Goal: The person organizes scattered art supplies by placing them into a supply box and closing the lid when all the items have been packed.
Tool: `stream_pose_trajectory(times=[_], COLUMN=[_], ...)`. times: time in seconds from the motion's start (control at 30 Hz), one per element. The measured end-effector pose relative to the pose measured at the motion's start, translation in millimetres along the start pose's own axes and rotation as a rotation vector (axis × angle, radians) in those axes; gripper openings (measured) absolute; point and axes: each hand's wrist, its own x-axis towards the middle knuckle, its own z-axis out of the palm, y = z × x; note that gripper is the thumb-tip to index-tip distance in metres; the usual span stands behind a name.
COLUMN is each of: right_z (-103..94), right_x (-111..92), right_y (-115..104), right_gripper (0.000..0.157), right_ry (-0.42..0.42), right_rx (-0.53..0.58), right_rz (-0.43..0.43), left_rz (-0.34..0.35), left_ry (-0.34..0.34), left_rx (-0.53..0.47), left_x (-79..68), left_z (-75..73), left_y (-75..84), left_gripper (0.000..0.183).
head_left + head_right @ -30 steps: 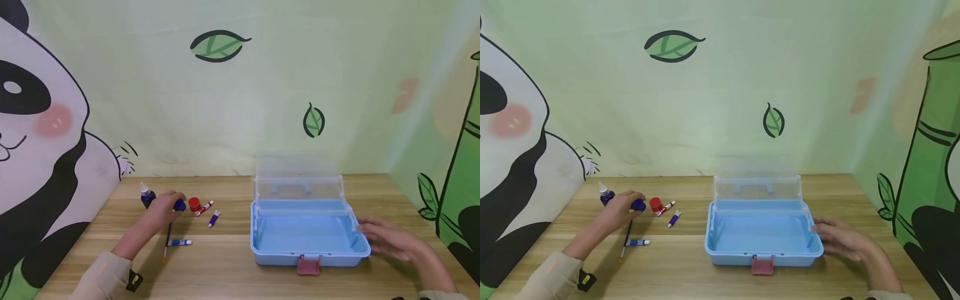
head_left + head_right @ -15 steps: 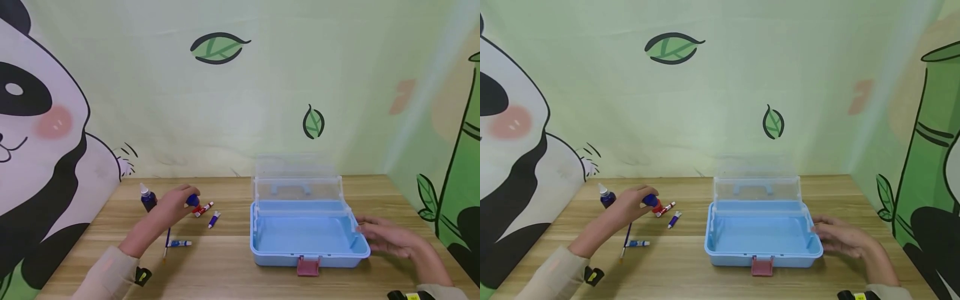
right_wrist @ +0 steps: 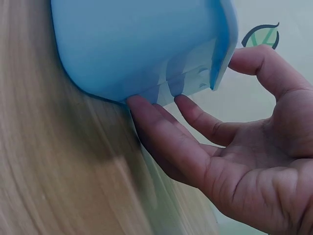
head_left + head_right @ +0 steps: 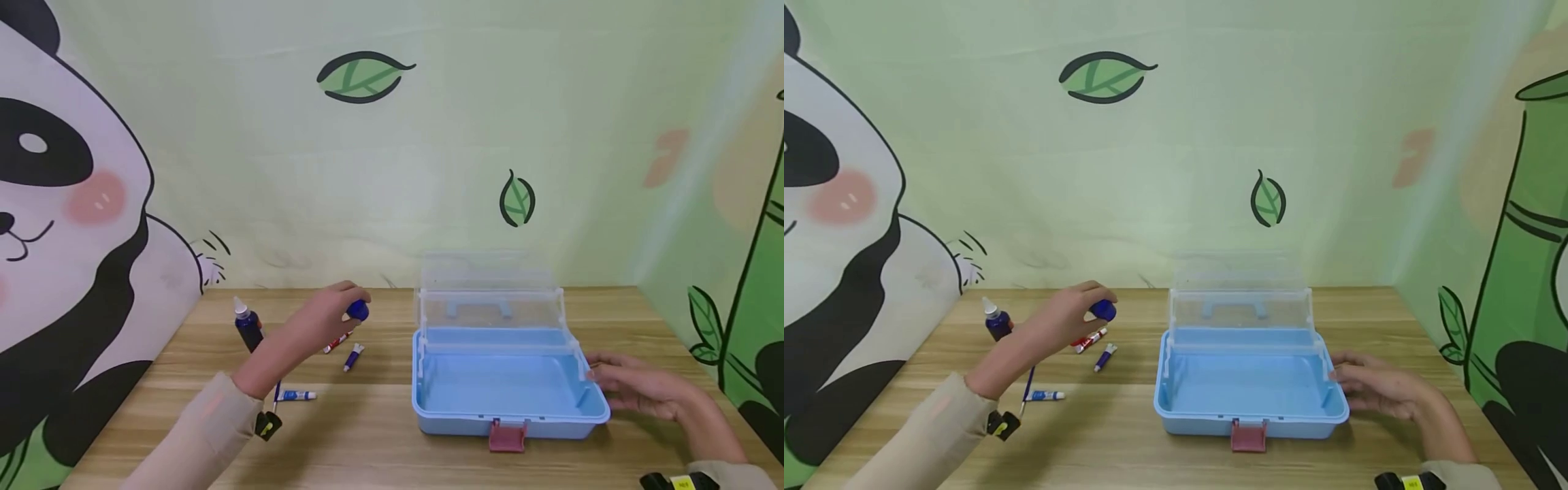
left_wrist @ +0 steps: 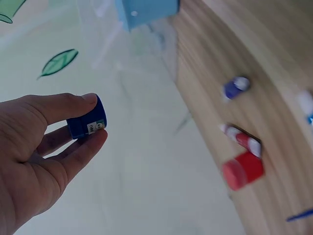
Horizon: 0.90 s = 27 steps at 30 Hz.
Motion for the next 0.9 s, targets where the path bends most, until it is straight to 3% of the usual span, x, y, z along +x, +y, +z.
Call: stream_pose_trajectory(times=[0.4,0.7,0.9], right_z=[1.1,1.7,2.2], right_x=[-1.1,-2.5,-3.1], right_y=[-1.2,-1.2,-1.6], right_gripper=[0.078,0.074,0.067], right_ry=[-0.009,-0.003,0.005], right_rx=[0.004,0.009,0.011], right_rz=[-0.013,-0.022,-0.02], left_rz=[0.107,0.099,0.132], left_ry=[0.044,-0.022,-0.099], left_rx=[-0.003,-0.002,0.129], left_x=[52.4,78.2,89.6], left_z=[-12.9,-15.7,-28.0], left_y=[29.9,36.3,35.6], left_gripper=[0.036,0.037,0.035])
